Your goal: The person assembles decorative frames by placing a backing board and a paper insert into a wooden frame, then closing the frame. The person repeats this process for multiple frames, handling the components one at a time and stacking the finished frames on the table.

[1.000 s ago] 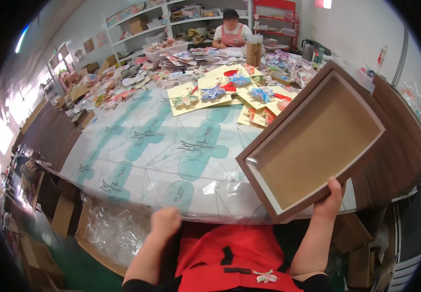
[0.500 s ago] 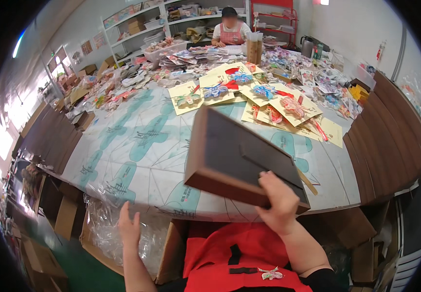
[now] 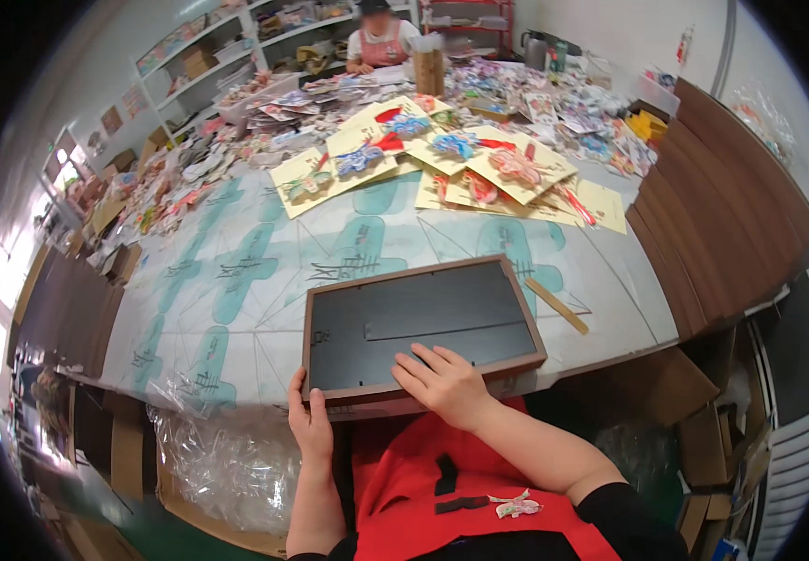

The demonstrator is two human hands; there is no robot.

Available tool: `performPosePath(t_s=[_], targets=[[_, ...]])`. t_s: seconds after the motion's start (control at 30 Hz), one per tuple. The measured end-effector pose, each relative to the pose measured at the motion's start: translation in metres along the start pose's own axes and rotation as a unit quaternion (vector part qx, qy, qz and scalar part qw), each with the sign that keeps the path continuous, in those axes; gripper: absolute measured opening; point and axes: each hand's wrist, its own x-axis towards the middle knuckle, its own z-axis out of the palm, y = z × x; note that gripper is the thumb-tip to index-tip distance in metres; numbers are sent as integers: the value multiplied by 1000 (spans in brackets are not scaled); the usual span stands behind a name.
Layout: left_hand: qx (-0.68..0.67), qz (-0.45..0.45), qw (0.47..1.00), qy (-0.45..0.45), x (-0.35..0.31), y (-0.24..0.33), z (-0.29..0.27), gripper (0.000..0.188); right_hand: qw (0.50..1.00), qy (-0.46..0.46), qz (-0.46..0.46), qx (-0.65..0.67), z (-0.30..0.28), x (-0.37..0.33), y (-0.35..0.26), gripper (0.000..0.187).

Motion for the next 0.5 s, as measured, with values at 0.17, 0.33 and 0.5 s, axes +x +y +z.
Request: performPosePath(t_s=[0.17, 0.33, 0.5], targets=[[13, 12, 1000, -20, -4, -6, 11, 42, 999, -35, -1, 15, -2, -3, 22, 32], [22, 24, 997, -63, -11, -6, 17, 43, 959, -57, 48, 274, -19, -14, 42, 31], [17, 17, 998, -59, -14, -5, 15, 42, 930, 155, 309, 129, -46, -41, 97, 15]])
